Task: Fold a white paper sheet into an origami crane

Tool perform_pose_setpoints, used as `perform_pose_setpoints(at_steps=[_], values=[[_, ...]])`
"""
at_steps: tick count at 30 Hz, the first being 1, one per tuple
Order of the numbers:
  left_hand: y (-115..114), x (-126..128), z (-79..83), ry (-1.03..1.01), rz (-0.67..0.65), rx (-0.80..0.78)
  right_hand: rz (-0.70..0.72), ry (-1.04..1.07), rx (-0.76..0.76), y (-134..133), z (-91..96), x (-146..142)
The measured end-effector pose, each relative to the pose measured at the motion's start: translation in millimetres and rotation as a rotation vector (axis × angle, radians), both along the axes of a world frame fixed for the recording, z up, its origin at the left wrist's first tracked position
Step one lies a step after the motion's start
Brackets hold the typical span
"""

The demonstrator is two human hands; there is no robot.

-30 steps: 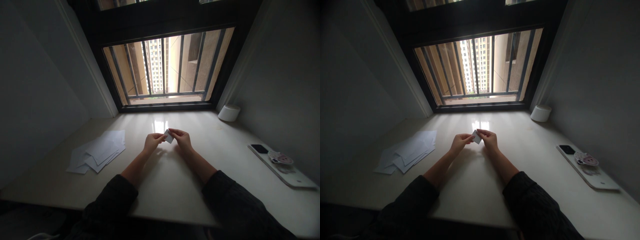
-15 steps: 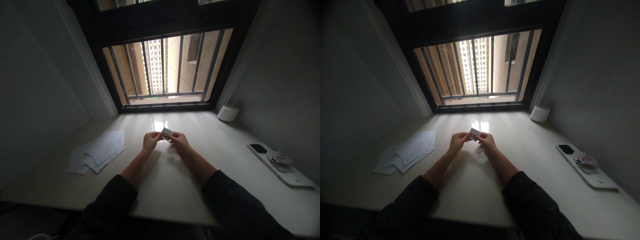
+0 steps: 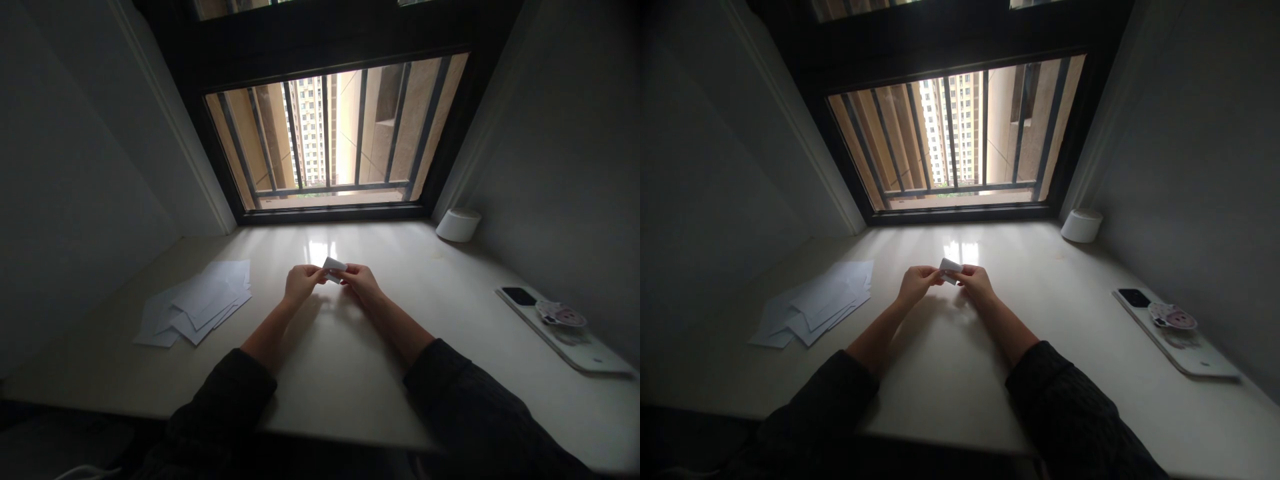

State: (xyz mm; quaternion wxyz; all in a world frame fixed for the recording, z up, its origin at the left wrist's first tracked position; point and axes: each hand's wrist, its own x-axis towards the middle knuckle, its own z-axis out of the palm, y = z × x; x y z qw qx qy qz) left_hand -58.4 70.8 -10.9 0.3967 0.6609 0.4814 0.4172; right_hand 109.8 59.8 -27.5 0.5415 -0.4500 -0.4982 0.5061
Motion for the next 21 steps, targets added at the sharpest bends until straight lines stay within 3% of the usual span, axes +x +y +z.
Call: perform_pose_setpoints(at_steps=[7, 14, 21], values=[[-4, -1, 10.4, 0.223, 0.041, 0.141, -0.033, -0.062, 0.030, 1, 3.4, 4], [-2, -4, 13.7, 0.232, 0.088, 0.145, -0.033, -0.072, 0.000, -4, 11.6, 7], [3, -7, 9.0, 0.229, 0.104, 0.134, 0.134, 0.005, -0.010, 1, 8.3, 12]])
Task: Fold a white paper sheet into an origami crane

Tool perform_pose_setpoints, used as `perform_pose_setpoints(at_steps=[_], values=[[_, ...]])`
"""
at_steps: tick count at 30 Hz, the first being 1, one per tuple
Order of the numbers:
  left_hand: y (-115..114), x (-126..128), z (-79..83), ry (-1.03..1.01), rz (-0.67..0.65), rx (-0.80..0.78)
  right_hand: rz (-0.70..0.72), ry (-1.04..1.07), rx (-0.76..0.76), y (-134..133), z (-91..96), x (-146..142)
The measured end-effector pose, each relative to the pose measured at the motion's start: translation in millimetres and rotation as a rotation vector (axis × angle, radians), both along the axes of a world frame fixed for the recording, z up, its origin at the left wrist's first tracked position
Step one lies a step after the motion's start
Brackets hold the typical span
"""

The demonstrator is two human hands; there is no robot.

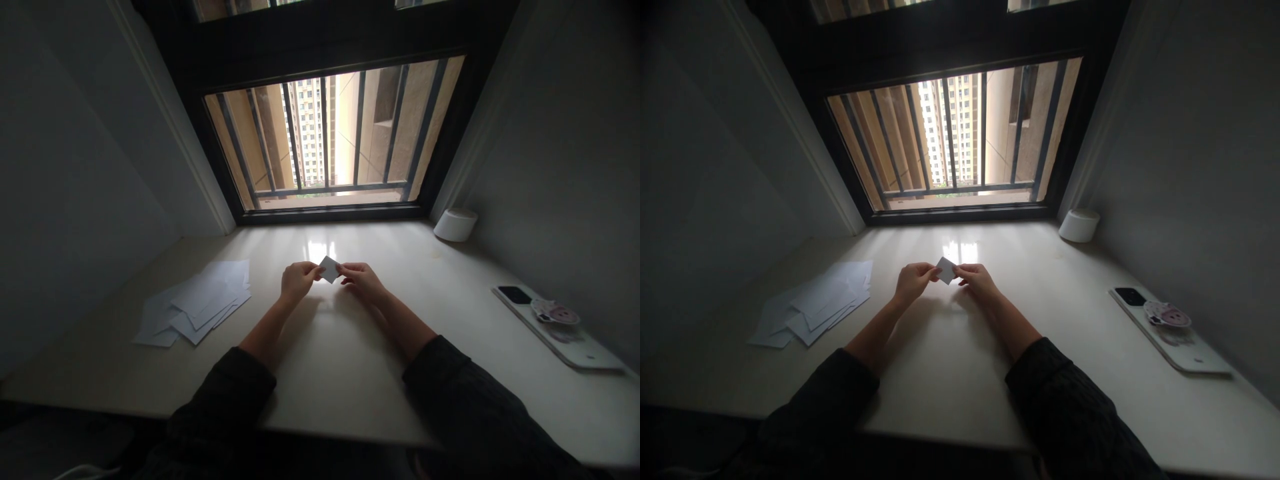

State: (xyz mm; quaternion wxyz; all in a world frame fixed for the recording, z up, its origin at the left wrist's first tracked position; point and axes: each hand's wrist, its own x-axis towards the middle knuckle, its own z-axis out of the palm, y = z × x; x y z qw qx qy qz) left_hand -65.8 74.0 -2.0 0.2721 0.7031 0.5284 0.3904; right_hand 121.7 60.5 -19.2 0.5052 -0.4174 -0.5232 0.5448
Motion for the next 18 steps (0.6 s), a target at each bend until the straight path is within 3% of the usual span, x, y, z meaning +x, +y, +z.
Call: perform_pose_setpoints(at_steps=[4, 8, 18], values=[[2, 0, -6.7, -0.048, -0.028, -0.026, -0.007, 0.047, -0.036, 1, -1.4, -1], [3, 2, -12.5, -0.156, -0.065, -0.050, -0.124, -0.024, 0.010, 0, -3.6, -3], [4, 9, -13.6, -0.327, -0.194, -0.135, -0.229, -0.144, 0.115, 4, -11.9, -7]])
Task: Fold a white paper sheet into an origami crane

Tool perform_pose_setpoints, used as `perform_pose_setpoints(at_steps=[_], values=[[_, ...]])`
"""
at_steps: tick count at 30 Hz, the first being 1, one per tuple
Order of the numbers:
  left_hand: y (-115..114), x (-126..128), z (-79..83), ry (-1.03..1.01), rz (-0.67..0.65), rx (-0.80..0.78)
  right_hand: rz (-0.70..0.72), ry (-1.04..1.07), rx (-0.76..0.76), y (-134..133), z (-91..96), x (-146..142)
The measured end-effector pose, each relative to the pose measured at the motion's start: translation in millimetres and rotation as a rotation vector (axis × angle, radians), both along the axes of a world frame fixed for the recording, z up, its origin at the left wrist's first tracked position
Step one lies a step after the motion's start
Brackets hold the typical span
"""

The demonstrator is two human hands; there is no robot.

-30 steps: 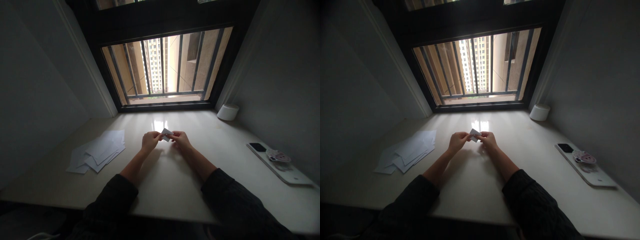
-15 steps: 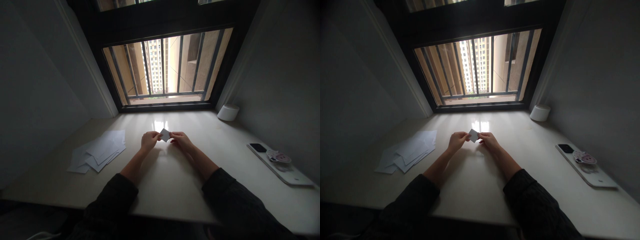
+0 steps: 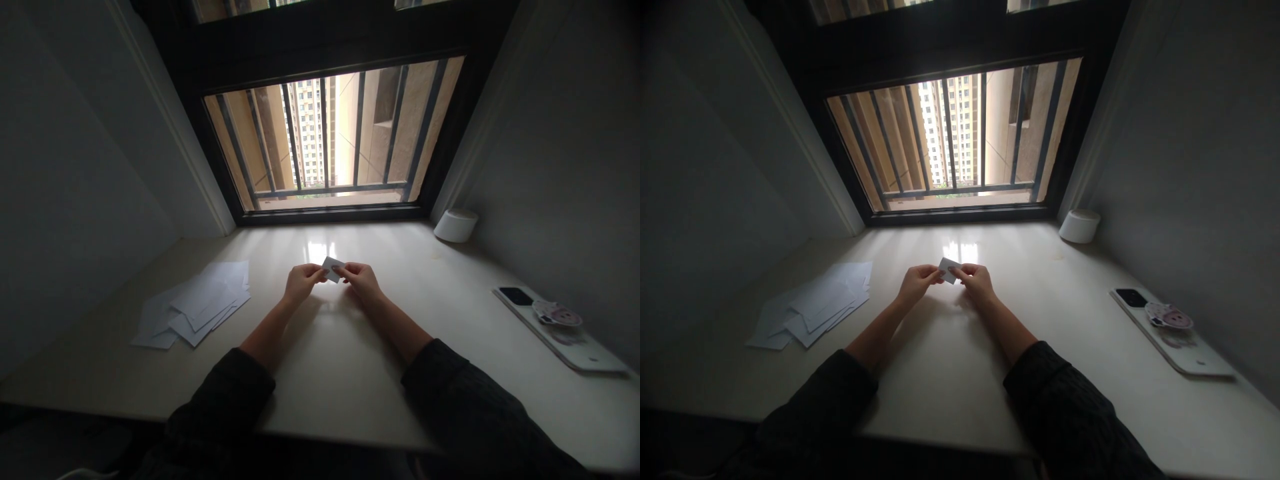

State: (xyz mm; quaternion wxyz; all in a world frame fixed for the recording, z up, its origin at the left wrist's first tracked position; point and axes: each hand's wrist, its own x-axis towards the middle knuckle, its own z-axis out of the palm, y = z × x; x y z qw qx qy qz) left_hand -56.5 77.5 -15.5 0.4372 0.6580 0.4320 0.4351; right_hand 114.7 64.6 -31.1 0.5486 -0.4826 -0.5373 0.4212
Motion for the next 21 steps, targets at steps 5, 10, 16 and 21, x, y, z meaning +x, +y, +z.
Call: perform_pose_setpoints(at_steps=[5, 10, 16, 21], values=[[-2, -4, 0.4, 0.207, 0.033, 0.003, -0.073, -0.146, 0.053, -2, -0.9, -1], [-6, -6, 5.4, 0.316, 0.035, -0.009, -0.102, -0.236, 0.102, -5, 0.2, -3], [-10, -2, 12.2, 0.186, -0.085, -0.191, -0.100, -0.218, 0.140, -1, -2.8, -2], [-13, 3, 10.8, -0.033, 0.040, -0.232, -0.042, -0.117, 0.052, 1, -1.4, -1]])
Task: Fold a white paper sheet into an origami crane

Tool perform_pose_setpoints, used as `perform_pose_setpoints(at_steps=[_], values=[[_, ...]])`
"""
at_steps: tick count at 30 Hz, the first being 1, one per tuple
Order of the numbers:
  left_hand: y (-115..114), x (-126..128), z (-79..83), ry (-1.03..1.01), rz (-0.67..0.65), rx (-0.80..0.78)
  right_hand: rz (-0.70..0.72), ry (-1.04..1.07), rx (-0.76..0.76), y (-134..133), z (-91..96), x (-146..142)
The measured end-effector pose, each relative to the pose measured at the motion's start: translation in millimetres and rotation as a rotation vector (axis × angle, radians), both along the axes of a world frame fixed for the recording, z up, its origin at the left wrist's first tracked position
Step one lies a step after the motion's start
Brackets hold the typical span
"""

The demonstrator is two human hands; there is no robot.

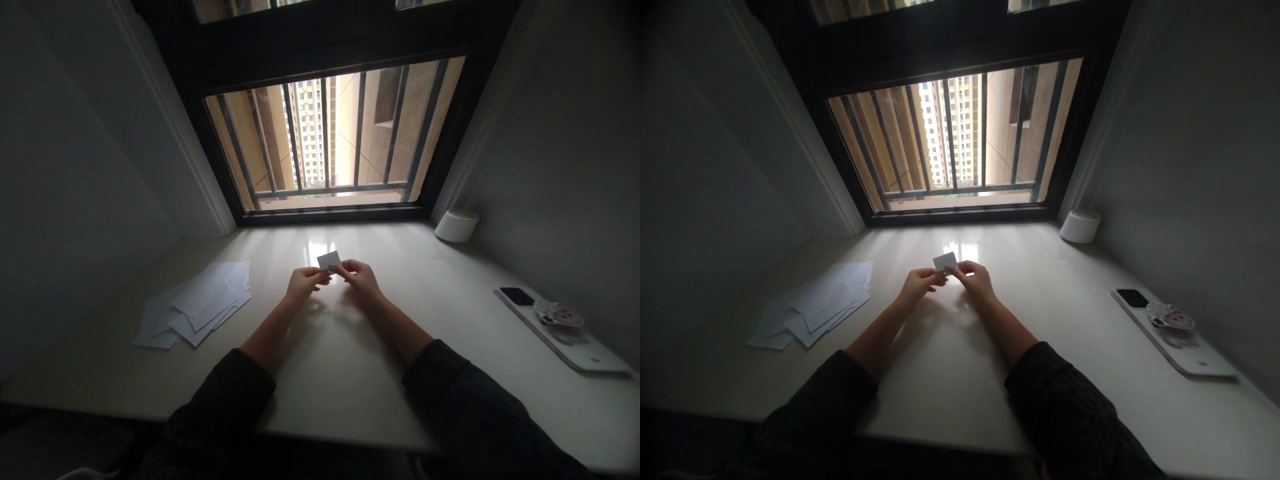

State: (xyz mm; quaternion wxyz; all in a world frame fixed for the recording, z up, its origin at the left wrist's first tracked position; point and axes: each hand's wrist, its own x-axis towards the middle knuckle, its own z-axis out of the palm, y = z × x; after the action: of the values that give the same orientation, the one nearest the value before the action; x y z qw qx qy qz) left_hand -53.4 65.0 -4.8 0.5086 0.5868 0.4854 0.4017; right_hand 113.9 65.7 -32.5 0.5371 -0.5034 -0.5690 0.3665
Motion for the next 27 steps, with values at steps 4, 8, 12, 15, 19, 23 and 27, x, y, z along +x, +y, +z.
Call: perform_pose_setpoints(at_steps=[4, 8, 12, 15, 19, 23, 27], values=[[-3, 6, -2.2, -0.088, 0.068, 0.007, 0.048, 0.136, -0.096, -4, 4.9, -2], [-6, 10, -3.6, -0.132, 0.113, 0.039, 0.055, 0.271, -0.145, -9, 10.4, -5], [-7, 12, -4.6, -0.148, 0.133, 0.081, 0.044, 0.333, -0.194, -10, 10.9, -7], [-7, 13, -5.6, -0.152, 0.137, 0.101, 0.036, 0.370, -0.228, -10, 9.4, -8], [-6, 13, -6.9, -0.160, 0.144, 0.086, 0.013, 0.384, -0.223, -10, 9.1, -9], [-4, 12, -5.9, -0.181, 0.113, 0.003, -0.009, 0.316, -0.176, -9, 10.1, -7], [-3, 11, -4.1, -0.214, 0.082, -0.093, 0.001, 0.272, -0.167, -6, 10.6, -2]])
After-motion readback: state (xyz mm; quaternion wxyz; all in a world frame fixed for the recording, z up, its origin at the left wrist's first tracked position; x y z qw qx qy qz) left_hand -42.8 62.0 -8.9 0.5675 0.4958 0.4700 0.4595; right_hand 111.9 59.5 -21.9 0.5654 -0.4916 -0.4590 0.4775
